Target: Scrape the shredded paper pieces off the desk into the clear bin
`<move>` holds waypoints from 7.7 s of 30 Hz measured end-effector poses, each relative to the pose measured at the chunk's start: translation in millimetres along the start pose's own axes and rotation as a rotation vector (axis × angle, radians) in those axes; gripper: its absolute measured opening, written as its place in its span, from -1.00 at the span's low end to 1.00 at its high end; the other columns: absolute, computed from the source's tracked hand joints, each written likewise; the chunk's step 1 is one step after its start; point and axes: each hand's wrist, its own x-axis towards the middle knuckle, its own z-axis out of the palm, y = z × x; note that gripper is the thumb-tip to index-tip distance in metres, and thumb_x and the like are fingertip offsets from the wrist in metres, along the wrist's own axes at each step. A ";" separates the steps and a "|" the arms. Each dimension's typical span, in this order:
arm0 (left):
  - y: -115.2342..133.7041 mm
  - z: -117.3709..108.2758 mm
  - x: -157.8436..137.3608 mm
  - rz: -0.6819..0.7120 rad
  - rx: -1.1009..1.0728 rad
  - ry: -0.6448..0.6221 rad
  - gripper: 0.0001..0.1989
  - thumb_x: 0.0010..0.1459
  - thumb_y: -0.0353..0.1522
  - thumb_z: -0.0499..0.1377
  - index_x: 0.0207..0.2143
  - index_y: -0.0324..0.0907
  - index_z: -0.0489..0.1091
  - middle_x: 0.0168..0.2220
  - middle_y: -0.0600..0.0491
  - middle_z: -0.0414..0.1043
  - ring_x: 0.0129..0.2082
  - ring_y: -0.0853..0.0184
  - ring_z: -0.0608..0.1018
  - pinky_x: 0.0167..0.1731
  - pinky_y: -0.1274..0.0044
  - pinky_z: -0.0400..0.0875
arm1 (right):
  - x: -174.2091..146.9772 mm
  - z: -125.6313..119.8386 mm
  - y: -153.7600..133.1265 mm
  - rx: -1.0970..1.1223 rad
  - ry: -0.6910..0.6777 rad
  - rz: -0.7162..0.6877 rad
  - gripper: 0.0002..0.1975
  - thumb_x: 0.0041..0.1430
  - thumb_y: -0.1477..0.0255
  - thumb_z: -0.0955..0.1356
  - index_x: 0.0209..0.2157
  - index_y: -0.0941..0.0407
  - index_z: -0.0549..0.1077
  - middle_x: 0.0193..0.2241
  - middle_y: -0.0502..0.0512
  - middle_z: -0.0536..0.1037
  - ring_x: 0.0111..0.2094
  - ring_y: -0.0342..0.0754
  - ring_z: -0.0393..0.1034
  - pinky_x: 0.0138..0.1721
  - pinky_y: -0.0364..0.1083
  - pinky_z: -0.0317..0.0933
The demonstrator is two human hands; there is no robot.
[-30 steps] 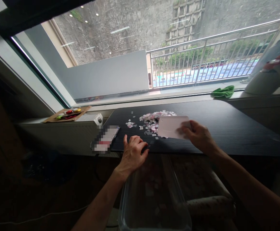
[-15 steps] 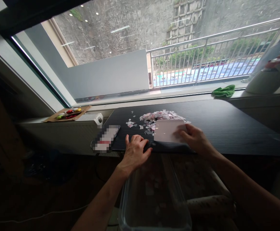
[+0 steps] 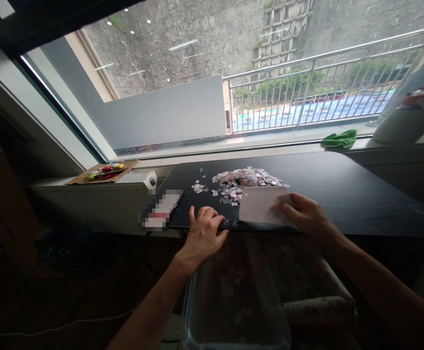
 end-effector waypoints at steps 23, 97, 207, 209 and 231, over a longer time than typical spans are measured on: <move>1.6 0.5 -6.4 -0.006 -0.030 0.037 -0.88 0.09 -0.45 0.21 -0.29 -0.11 0.48 -0.23 0.05 0.43 -0.05 0.20 0.40 0.22 -0.05 -0.12 | -8.7 21.6 0.4 0.018 -0.102 -0.023 -0.80 -0.08 0.26 0.37 -0.43 0.08 0.43 -0.48 0.00 0.54 -0.45 -0.07 0.41 -0.45 -0.13 0.32; -34.2 22.5 12.3 -0.091 -0.257 0.089 -0.84 0.04 -0.28 0.16 -0.30 -0.07 0.45 -0.24 0.05 0.43 -0.10 0.18 0.45 0.15 0.07 0.02 | -14.7 -69.9 -5.3 -0.275 0.211 -0.096 -0.80 0.02 0.33 0.35 -0.29 0.09 0.46 -0.42 0.08 0.65 -0.41 0.00 0.54 -0.40 -0.08 0.39; 9.2 24.9 33.8 0.075 -0.582 -0.054 -0.83 0.01 -0.43 0.20 -0.30 -0.11 0.52 -0.22 0.01 0.49 -0.02 0.20 0.44 0.13 0.25 0.22 | 14.9 -48.4 -22.4 -0.356 0.091 -0.144 -0.88 0.07 0.41 0.30 -0.31 0.09 0.40 -0.38 0.13 0.65 -0.34 0.03 0.55 -0.34 -0.04 0.38; 8.9 25.3 33.9 0.067 -0.590 -0.058 -0.83 0.00 -0.43 0.20 -0.31 -0.11 0.52 -0.21 0.01 0.49 0.00 0.19 0.43 0.14 0.24 0.22 | 15.9 -49.1 -20.0 -0.342 0.110 -0.142 -0.87 0.08 0.40 0.30 -0.29 0.10 0.40 -0.36 0.14 0.65 -0.35 0.02 0.55 -0.35 -0.04 0.39; 44.6 17.6 46.7 0.417 -0.164 -0.139 -0.73 0.11 -0.38 0.17 -0.10 -0.06 0.47 -0.16 -0.02 0.41 0.06 0.14 0.36 0.26 0.00 -0.27 | -15.9 -74.3 -22.0 -0.445 0.148 -0.151 -0.94 0.02 0.39 0.36 -0.41 0.05 0.46 -0.53 0.01 0.60 -0.47 -0.02 0.49 -0.49 -0.14 0.33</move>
